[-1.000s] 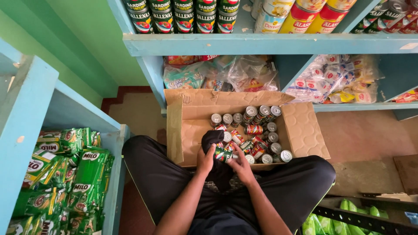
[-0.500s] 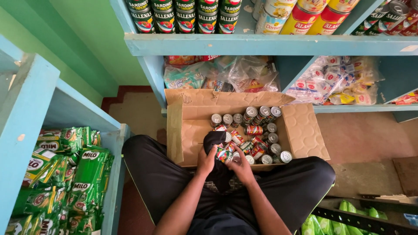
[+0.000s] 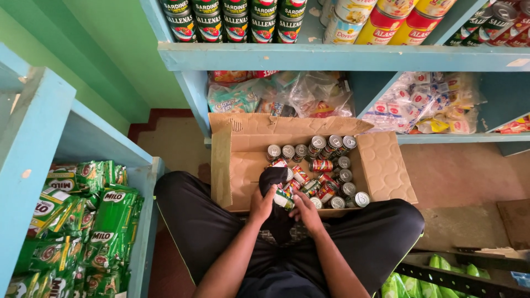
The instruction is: The person wipes canned goods clean with a cloth, rotating each can by hand, then places them onto a shelf.
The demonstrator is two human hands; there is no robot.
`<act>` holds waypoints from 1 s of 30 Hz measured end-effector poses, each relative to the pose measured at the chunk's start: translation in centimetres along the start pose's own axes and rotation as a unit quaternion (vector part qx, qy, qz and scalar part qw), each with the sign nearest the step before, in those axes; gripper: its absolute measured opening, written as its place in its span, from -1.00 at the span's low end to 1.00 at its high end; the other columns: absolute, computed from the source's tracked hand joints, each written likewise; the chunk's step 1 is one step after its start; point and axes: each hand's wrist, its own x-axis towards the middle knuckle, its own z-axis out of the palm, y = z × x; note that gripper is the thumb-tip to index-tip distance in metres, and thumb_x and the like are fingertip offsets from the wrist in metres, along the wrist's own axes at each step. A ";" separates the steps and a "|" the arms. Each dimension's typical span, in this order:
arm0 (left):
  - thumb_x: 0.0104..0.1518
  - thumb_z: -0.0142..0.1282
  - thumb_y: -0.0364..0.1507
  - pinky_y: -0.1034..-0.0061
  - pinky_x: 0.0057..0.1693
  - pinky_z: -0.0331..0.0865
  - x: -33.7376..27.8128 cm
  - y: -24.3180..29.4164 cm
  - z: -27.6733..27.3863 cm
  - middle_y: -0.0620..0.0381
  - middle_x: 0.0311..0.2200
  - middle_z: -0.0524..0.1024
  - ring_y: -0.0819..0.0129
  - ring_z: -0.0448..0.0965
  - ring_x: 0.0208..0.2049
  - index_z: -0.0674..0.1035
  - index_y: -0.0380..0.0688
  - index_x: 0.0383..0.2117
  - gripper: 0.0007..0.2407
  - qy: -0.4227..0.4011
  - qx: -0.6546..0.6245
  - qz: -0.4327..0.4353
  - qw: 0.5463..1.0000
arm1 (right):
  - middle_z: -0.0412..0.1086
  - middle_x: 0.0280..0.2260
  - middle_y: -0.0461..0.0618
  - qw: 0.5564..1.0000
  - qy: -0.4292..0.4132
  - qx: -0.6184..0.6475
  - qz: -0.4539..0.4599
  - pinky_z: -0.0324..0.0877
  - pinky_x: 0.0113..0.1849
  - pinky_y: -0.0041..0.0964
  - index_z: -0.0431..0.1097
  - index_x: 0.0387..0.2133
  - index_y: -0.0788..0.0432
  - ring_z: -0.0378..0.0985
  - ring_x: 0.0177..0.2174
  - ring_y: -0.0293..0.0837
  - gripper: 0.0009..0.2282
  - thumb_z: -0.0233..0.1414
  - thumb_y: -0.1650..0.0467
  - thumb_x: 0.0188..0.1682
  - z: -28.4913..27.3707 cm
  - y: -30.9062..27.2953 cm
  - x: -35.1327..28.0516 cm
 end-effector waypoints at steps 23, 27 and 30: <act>0.15 0.14 -0.21 0.28 0.11 0.35 -1.1 3.4 0.6 -0.18 -0.06 0.51 0.03 0.52 0.00 0.50 -0.36 0.02 -0.55 -0.107 0.088 0.183 0.973 | 0.51 -0.12 0.19 0.941 0.017 -0.311 -0.130 0.43 -0.05 -0.16 0.34 0.06 0.28 0.58 -0.11 0.00 -0.33 0.39 0.44 -0.43 0.5 -2.1 -0.8; 0.32 -0.01 -0.23 0.25 0.16 0.30 -0.4 -1.5 0.2 -0.17 -0.05 0.49 0.01 0.48 0.02 0.55 -0.33 -0.10 -0.66 -0.058 0.075 0.098 0.991 | 0.57 -0.18 0.04 0.975 0.025 -0.197 -0.095 0.47 -0.09 -0.25 0.39 0.00 0.29 0.59 -0.19 -0.14 -0.38 0.40 0.42 -0.41 0.4 -1.5 -0.8; 0.30 0.02 -0.26 0.20 0.06 0.39 0.2 1.5 -0.5 -0.16 -0.19 0.54 -0.03 0.53 -0.11 0.57 -0.30 -0.25 -0.72 0.105 0.171 0.126 0.971 | 0.56 -0.22 0.06 0.988 0.064 -0.131 -0.053 0.47 -0.14 -0.23 0.38 0.02 0.31 0.54 -0.25 -0.15 -0.36 0.42 0.39 -0.40 0.3 -2.4 -0.6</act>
